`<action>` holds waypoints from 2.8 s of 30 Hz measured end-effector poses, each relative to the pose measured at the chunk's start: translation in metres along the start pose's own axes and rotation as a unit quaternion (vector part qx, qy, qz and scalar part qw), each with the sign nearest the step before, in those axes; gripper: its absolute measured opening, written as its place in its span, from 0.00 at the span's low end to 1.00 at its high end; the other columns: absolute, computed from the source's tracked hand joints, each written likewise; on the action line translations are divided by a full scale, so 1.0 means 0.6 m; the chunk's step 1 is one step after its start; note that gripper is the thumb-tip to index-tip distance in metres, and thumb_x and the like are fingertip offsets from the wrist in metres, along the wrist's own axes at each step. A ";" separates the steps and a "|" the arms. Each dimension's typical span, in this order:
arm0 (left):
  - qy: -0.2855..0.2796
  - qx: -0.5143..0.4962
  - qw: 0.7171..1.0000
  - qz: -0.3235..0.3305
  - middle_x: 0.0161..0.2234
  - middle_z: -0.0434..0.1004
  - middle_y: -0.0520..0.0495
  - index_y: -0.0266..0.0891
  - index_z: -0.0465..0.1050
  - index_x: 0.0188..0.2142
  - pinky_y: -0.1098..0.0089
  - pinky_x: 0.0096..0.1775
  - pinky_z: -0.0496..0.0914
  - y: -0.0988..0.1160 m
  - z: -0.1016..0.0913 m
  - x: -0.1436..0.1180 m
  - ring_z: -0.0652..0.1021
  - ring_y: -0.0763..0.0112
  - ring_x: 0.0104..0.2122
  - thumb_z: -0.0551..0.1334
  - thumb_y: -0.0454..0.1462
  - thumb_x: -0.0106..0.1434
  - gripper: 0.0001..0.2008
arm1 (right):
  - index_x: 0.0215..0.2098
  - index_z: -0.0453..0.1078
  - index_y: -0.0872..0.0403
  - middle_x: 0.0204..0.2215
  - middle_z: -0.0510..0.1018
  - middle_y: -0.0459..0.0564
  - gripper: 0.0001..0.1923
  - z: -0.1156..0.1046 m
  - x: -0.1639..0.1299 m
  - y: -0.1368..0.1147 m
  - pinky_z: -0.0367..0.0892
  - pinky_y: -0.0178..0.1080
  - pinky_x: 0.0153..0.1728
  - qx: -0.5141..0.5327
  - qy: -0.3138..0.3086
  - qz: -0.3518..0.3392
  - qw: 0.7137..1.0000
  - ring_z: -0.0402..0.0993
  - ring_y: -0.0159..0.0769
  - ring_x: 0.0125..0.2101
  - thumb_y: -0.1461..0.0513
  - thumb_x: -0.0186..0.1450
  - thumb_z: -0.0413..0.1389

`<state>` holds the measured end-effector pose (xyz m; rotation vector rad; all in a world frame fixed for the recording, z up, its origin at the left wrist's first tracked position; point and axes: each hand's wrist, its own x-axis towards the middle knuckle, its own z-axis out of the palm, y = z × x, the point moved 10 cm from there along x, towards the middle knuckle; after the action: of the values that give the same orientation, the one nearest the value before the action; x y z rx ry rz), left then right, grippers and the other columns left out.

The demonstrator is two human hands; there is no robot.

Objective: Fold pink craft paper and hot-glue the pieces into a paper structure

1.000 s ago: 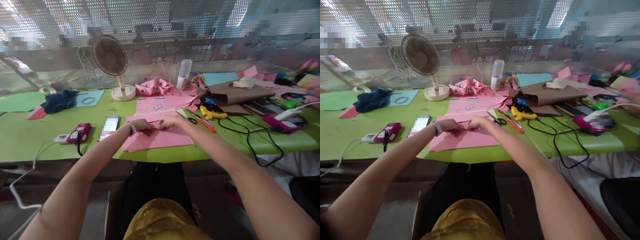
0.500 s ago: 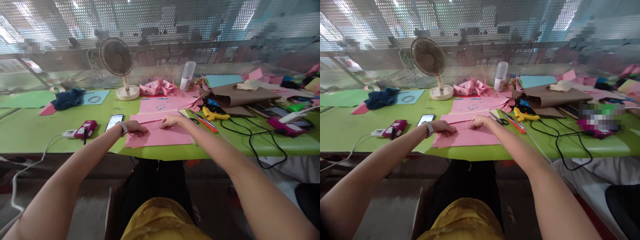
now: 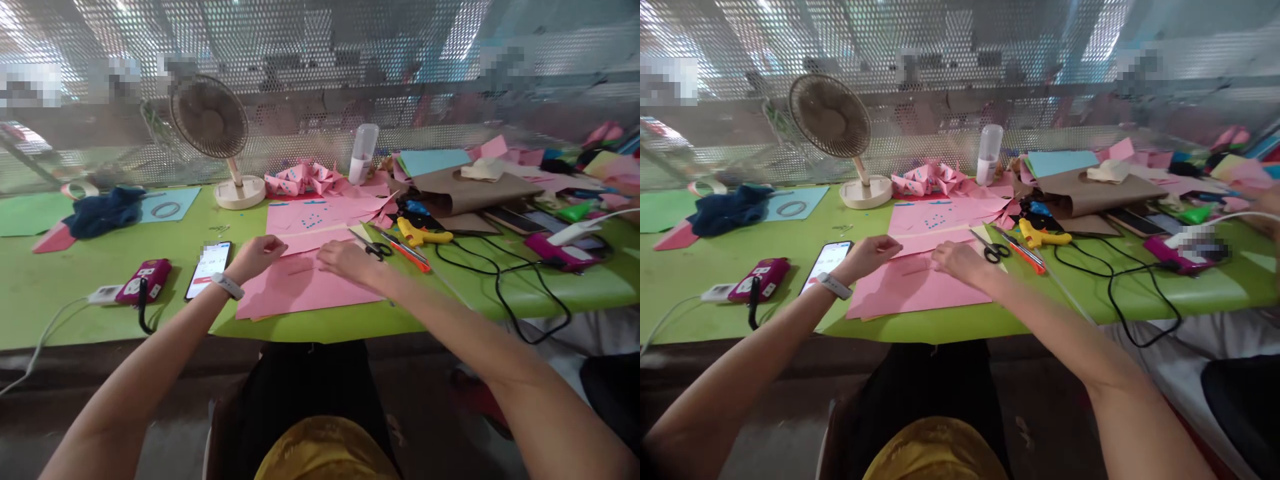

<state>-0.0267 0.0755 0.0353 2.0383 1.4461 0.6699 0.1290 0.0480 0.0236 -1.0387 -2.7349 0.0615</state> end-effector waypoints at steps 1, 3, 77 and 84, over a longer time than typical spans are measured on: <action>0.018 0.071 0.996 0.041 0.44 0.80 0.41 0.39 0.76 0.43 0.62 0.44 0.72 0.012 0.003 0.006 0.79 0.61 0.40 0.58 0.50 0.63 0.19 | 0.41 0.74 0.59 0.42 0.78 0.59 0.08 0.008 -0.002 -0.008 0.65 0.41 0.45 -0.033 -0.004 -0.018 0.999 0.73 0.41 0.44 0.65 0.68 0.53; 0.018 0.197 0.976 0.092 0.48 0.78 0.40 0.39 0.74 0.48 0.60 0.47 0.70 0.026 0.023 0.016 0.77 0.58 0.44 0.58 0.46 0.64 0.18 | 0.40 0.73 0.60 0.40 0.78 0.59 0.10 0.023 -0.006 -0.018 0.66 0.41 0.44 -0.095 -0.012 -0.049 0.994 0.73 0.40 0.43 0.68 0.69 0.50; -0.058 0.237 0.934 0.259 0.62 0.64 0.36 0.35 0.60 0.63 0.54 0.61 0.62 0.061 0.124 -0.075 0.66 0.60 0.62 0.49 0.44 0.71 0.25 | 0.48 0.72 0.55 0.50 0.77 0.53 0.11 -0.026 -0.049 -0.028 0.67 0.50 0.53 -0.195 0.142 -0.218 0.946 0.71 0.38 0.50 0.64 0.71 0.50; -0.063 0.239 0.932 0.266 0.63 0.63 0.36 0.34 0.59 0.63 0.54 0.62 0.61 0.065 0.123 -0.077 0.64 0.60 0.63 0.49 0.43 0.72 0.25 | 0.49 0.71 0.58 0.48 0.77 0.57 0.13 -0.017 -0.053 -0.032 0.67 0.48 0.50 -0.178 0.136 -0.224 0.948 0.72 0.38 0.48 0.70 0.69 0.49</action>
<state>0.0356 0.0101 0.0041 2.8475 1.0443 0.3946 0.1417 0.0122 0.0300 -0.4220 -2.6985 -0.6189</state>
